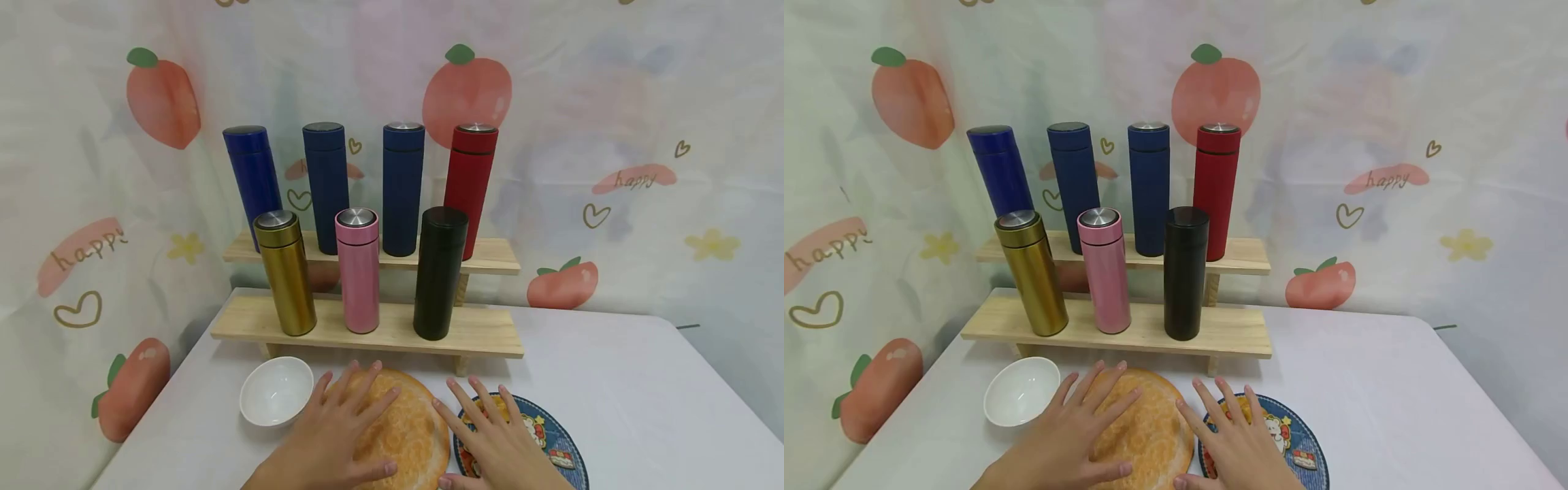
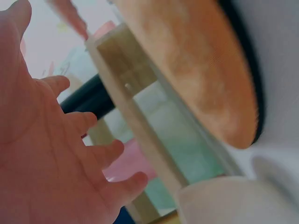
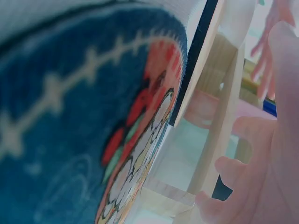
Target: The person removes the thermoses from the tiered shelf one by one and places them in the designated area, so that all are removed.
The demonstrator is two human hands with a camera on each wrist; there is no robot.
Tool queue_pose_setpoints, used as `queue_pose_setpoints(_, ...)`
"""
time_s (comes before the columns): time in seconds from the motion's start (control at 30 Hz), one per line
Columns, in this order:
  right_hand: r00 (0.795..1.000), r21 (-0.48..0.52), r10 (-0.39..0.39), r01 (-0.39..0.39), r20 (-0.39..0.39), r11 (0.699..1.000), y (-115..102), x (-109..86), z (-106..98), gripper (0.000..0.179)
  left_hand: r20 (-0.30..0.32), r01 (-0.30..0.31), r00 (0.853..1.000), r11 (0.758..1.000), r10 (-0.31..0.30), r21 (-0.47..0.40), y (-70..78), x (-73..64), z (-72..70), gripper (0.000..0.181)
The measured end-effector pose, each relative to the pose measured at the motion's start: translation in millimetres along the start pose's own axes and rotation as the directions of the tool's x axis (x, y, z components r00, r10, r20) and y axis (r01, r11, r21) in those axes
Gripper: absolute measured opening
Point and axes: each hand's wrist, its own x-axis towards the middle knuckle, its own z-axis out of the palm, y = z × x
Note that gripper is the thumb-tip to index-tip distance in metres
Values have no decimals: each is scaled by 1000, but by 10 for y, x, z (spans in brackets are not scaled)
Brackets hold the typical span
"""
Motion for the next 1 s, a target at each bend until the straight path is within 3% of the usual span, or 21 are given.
queue_pose_setpoints(0.13, 1000, 27, 10, -11, 22, 1000, 2, 14, -20, 92, -20, 49, 999, 999, -49, -23, -2, 6, -137, 89)
queue_pose_setpoints(0.27, 999, 30, 18, -19, 27, 999, 0, 13, -28, 92, -114, 50, 992, 999, -48, 16, -8, 11, -305, 92)
queue_pose_setpoints(0.43, 998, 32, 36, -38, 52, 999, -8, 11, -48, 92, -280, 52, 960, 996, -29, 74, -71, -5, -588, 95)
queue_pose_setpoints(0.6, 994, 29, 54, -57, 93, 998, -20, 21, -67, 93, -468, 75, 883, 996, -42, 51, -289, -83, -831, 93)
queue_pose_setpoints(0.83, 998, 8, 41, -41, 56, 999, -9, 6, -40, 94, -678, 123, 730, 992, -88, 4, -738, -233, -1079, 98)
queue_pose_setpoints(0.9, 999, 0, 33, -33, 40, 999, -6, -1, -30, 94, -693, 148, 711, 989, -116, -14, -858, -294, -1130, 101)
queue_pose_setpoints(1.0, 1000, -13, 15, -15, 18, 1000, 2, -5, -17, 94, -692, 193, 700, 980, -175, -53, -1028, -380, -1182, 103)
